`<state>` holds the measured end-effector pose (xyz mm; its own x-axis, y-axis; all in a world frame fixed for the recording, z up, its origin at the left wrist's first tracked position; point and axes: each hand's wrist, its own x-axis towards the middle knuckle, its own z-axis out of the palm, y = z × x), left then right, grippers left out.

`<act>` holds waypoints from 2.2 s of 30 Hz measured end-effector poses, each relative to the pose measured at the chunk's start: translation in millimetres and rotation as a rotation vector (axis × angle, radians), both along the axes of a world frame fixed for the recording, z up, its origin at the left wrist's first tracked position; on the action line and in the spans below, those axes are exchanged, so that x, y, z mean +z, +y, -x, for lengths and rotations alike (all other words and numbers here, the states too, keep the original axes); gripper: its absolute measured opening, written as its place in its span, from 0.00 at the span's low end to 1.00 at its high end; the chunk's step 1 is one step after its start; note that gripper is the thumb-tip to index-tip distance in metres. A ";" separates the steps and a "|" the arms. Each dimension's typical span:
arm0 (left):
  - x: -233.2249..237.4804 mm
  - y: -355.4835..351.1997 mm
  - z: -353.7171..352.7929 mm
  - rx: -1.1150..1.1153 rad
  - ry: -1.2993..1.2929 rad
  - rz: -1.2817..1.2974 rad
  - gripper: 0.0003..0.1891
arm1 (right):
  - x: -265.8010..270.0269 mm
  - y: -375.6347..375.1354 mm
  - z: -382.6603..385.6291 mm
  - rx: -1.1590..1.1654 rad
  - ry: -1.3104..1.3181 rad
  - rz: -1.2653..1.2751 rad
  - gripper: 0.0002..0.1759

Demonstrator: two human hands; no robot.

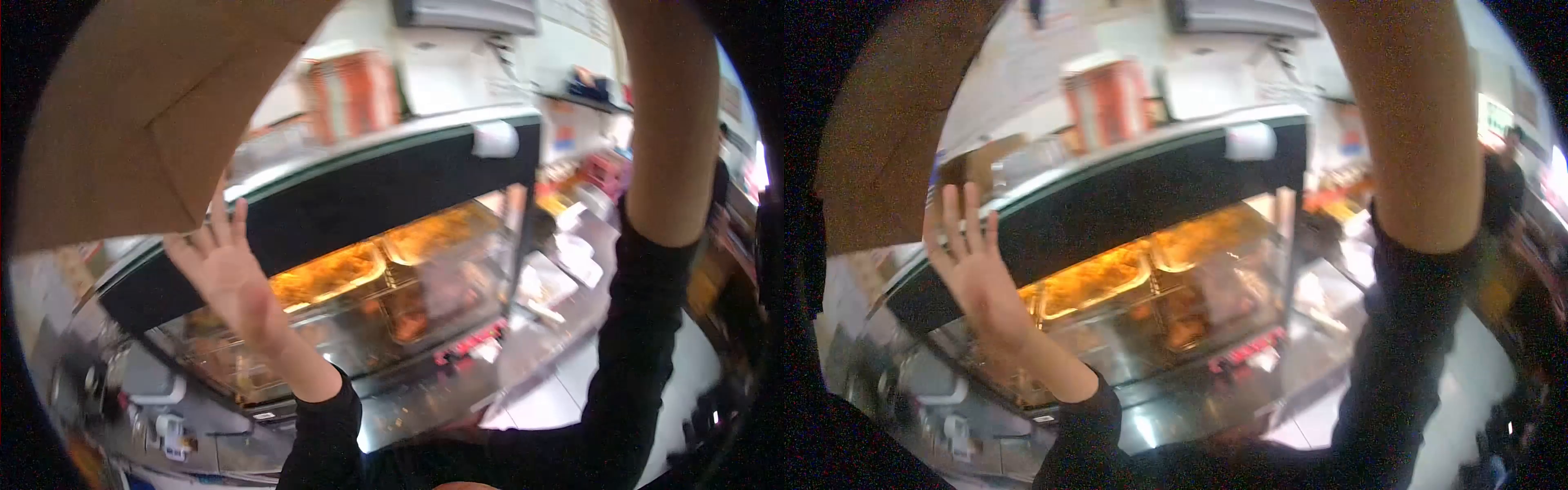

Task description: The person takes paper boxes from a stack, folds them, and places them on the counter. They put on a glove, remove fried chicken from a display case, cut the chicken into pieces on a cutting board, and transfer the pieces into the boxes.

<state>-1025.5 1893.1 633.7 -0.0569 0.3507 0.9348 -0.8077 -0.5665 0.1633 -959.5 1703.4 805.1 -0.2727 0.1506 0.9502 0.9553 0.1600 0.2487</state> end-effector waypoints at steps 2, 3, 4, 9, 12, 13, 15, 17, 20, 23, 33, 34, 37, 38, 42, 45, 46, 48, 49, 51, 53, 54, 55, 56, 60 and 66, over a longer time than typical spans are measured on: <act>-17.9 -30.3 -27.0 -0.181 0.007 -0.002 0.65 | -34.6 -49.5 -25.6 0.004 0.213 -0.042 0.19; -25.1 -44.1 -39.6 -0.259 -0.002 -0.011 0.66 | -53.6 -75.1 -36.4 -0.004 0.331 -0.049 0.19; -35.0 -62.9 -51.1 -0.302 0.077 0.004 0.66 | -71.5 -101.8 -46.9 -0.036 0.464 0.002 0.20; -82.3 -153.3 -124.8 -0.585 0.753 -0.468 0.61 | -176.6 -230.8 -94.1 -0.311 0.589 0.780 0.14; -150.3 -235.3 -183.2 -0.721 1.051 -0.546 0.62 | -232.7 -296.3 -120.1 -0.421 0.874 0.923 0.14; -178.6 -269.6 -201.4 -0.827 1.065 -0.536 0.61 | -252.9 -317.2 -131.8 -0.362 0.874 0.858 0.13; -226.9 -321.1 -228.7 -1.006 1.095 -0.481 0.59 | -300.2 -351.6 -159.7 -0.311 0.929 0.771 0.13; -261.0 -362.9 -252.7 -1.143 1.105 -0.377 0.57 | -321.6 -383.3 -191.9 -0.284 1.036 0.782 0.14; -291.6 -400.4 -283.7 -1.250 1.068 -0.272 0.56 | -341.3 -415.3 -238.3 -0.285 1.302 0.938 0.17; -310.3 -409.9 -313.9 -1.204 1.196 -0.102 0.58 | -371.2 -439.6 -310.1 -0.205 1.479 0.931 0.20; -386.6 -412.5 -499.0 -0.944 1.283 0.164 0.59 | -491.4 -465.2 -672.2 -0.887 0.798 0.955 0.10; -387.5 -415.8 -514.9 -0.933 1.273 0.179 0.60 | -515.0 -467.9 -699.9 -0.869 0.801 1.003 0.10; -384.5 -420.7 -570.2 -0.885 1.229 0.213 0.60 | -575.6 -474.7 -780.8 -0.901 0.754 0.991 0.10; -382.6 -421.9 -582.4 -0.875 1.232 0.217 0.60 | -588.4 -473.5 -805.1 -0.865 0.749 0.933 0.10; -376.2 -432.3 -623.9 -0.783 1.269 0.281 0.60 | -615.0 -461.4 -896.6 -1.008 0.589 1.213 0.10; -385.5 -443.4 -651.6 -0.703 1.261 0.303 0.60 | -604.8 -449.6 -918.8 -0.824 0.327 0.833 0.10; -382.9 -448.0 -660.2 -0.672 1.270 0.312 0.60 | -581.1 -440.7 -912.1 -0.745 0.264 0.636 0.11; -376.0 -463.3 -675.7 -0.612 1.280 0.344 0.61 | -515.7 -429.1 -866.9 -0.301 0.751 0.937 0.15; -376.7 -470.6 -684.0 -0.599 1.293 0.396 0.60 | -502.5 -435.6 -844.2 -0.008 0.974 1.065 0.17; -379.0 -486.1 -699.3 -0.553 1.278 0.434 0.60 | -474.9 -453.0 -816.6 0.301 1.103 1.304 0.18; -380.7 -503.8 -714.6 -0.574 1.227 0.504 0.59 | -469.1 -467.1 -823.8 0.342 1.034 1.399 0.17; -383.8 -511.7 -720.8 -0.569 1.225 0.490 0.60 | -473.7 -473.7 -832.1 0.382 1.068 1.373 0.17; -388.4 -519.7 -726.4 -0.565 1.224 0.476 0.60 | -476.5 -480.9 -841.2 0.421 1.102 1.346 0.16; -387.0 -529.7 -733.2 -0.562 1.225 0.464 0.60 | -474.4 -489.3 -849.1 0.420 1.096 1.368 0.16; -364.9 -574.5 -755.4 -0.605 1.233 0.567 0.60 | -460.3 -523.6 -871.9 0.387 0.997 1.343 0.15; -366.7 -611.1 -784.0 -0.571 1.256 0.547 0.60 | -455.6 -571.5 -902.2 0.341 0.922 1.192 0.12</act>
